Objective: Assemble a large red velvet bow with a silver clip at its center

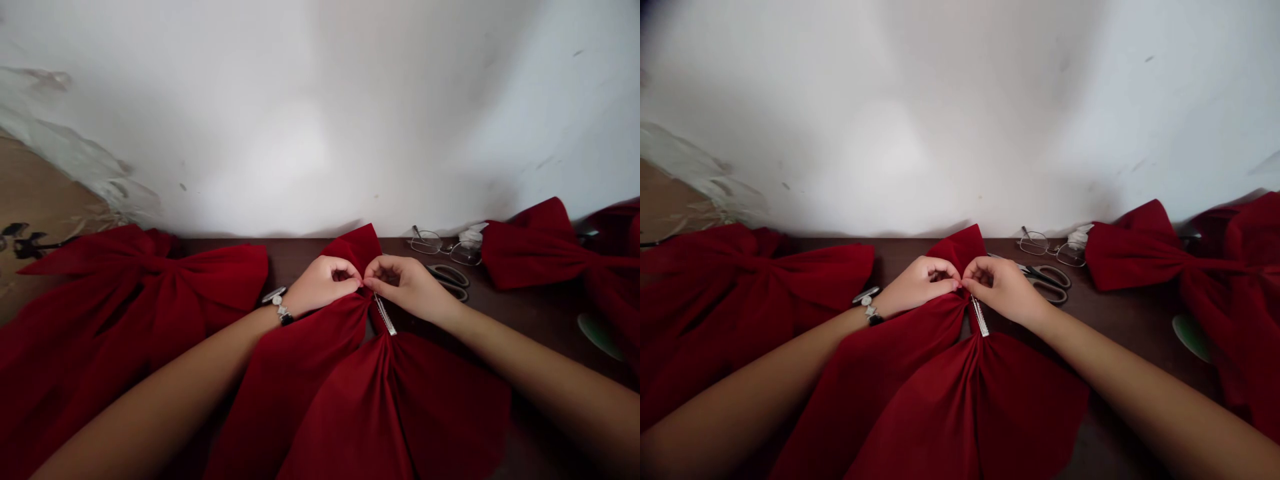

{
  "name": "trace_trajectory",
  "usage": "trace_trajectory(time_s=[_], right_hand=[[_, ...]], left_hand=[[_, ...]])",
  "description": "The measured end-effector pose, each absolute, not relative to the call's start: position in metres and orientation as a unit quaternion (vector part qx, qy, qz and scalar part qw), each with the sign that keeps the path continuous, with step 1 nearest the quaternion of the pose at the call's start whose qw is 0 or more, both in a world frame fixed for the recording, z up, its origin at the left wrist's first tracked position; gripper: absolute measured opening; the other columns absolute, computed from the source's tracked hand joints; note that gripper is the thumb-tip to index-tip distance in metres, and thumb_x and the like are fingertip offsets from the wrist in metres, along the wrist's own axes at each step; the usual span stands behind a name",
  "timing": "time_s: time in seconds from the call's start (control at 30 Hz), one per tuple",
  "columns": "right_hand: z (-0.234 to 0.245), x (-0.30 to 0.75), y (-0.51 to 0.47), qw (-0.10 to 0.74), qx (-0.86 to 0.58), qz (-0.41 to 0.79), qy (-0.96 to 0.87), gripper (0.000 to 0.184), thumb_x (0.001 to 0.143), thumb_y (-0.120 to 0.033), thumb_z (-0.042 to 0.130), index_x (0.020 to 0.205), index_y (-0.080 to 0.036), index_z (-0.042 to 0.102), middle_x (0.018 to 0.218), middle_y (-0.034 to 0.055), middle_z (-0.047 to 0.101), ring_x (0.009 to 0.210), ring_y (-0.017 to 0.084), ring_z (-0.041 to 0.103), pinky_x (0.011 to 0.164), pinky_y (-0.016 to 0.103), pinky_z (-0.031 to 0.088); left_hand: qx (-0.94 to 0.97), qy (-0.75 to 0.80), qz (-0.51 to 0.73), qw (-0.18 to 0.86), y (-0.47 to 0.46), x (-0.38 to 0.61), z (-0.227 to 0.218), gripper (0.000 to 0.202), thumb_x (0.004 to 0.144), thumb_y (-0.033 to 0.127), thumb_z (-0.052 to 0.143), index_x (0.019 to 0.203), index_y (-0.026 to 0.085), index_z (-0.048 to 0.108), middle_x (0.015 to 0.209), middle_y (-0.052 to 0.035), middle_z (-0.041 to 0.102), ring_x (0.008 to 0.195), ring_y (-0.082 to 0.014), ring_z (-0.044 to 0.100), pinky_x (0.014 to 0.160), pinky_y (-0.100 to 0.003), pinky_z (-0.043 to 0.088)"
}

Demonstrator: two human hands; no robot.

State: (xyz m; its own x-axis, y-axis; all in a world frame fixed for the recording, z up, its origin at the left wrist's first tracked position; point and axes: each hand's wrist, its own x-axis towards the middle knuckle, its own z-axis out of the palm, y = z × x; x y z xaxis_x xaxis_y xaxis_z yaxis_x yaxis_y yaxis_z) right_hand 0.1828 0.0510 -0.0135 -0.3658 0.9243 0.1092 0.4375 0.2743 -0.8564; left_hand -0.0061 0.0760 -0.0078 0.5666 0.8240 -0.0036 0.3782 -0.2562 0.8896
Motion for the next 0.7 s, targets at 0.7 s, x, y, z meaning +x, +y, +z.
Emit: trace_trajectory(time_s=[0.7], right_hand=[[-0.0062, 0.1745, 0.0424, 0.309, -0.488, 0.339, -0.742, 0.009, 0.079, -0.023, 0.056, 0.074, -0.018, 0.061, 0.065, 0.0003, 0.061, 0.058, 0.012, 0.052, 0.056, 0.023, 0.041]], left_hand=[[0.745, 0.4, 0.24, 0.477, 0.0776, -0.0071, -0.0078, 0.013, 0.073, 0.019, 0.057, 0.071, 0.013, 0.068, 0.069, -0.0001, 0.067, 0.063, -0.0096, 0.055, 0.062, -0.02, 0.042]])
